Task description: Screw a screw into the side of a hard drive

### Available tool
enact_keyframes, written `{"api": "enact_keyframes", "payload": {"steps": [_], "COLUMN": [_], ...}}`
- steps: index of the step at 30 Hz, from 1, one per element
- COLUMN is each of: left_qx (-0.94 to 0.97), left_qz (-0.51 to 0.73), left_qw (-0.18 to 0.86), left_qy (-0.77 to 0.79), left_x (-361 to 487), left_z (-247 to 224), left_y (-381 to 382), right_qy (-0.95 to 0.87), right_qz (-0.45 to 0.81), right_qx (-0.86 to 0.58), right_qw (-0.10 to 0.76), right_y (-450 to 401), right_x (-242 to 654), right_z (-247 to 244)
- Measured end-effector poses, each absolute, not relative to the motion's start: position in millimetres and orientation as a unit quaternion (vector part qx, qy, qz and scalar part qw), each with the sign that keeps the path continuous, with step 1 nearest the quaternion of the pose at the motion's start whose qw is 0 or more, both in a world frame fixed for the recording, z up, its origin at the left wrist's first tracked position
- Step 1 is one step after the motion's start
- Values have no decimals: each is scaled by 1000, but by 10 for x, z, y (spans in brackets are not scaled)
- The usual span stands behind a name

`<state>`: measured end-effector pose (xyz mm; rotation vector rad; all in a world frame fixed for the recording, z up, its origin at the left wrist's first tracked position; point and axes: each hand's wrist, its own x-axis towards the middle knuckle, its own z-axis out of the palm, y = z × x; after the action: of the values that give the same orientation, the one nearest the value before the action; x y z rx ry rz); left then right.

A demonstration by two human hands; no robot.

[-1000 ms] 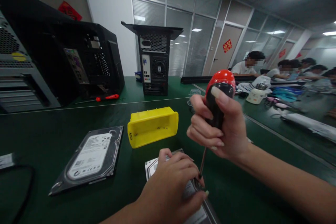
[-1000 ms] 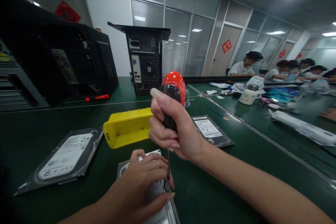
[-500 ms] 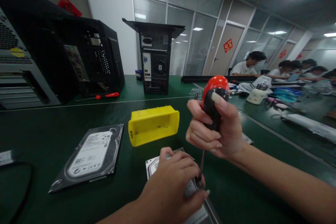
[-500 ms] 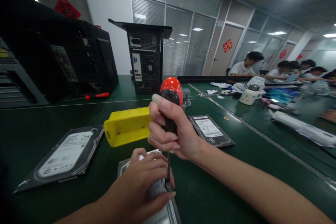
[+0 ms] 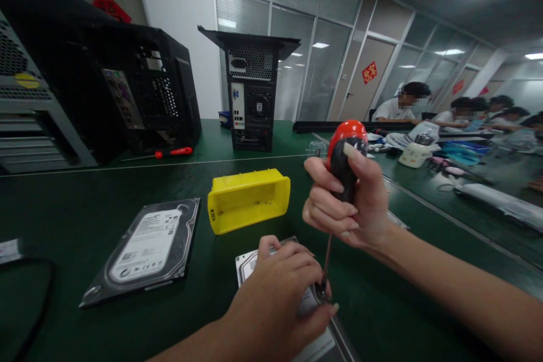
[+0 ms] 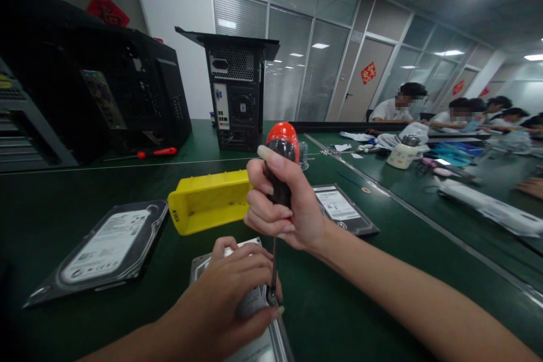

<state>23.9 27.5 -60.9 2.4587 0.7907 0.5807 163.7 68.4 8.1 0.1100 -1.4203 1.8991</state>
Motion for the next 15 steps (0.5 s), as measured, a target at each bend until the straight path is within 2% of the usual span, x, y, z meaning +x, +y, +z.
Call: {"api": "enact_keyframes", "payload": {"steps": [15], "left_qx": [901], "left_qz": [209], "left_qw": [244], "left_qy": [292], "left_x": [234], "left_z": [-597], "left_y": [257], "right_qy": [-570], "right_qz": [731], "right_qx": [41], "right_qw": [374], "right_y": [629], "right_x": [1622], "right_z": [80]}}
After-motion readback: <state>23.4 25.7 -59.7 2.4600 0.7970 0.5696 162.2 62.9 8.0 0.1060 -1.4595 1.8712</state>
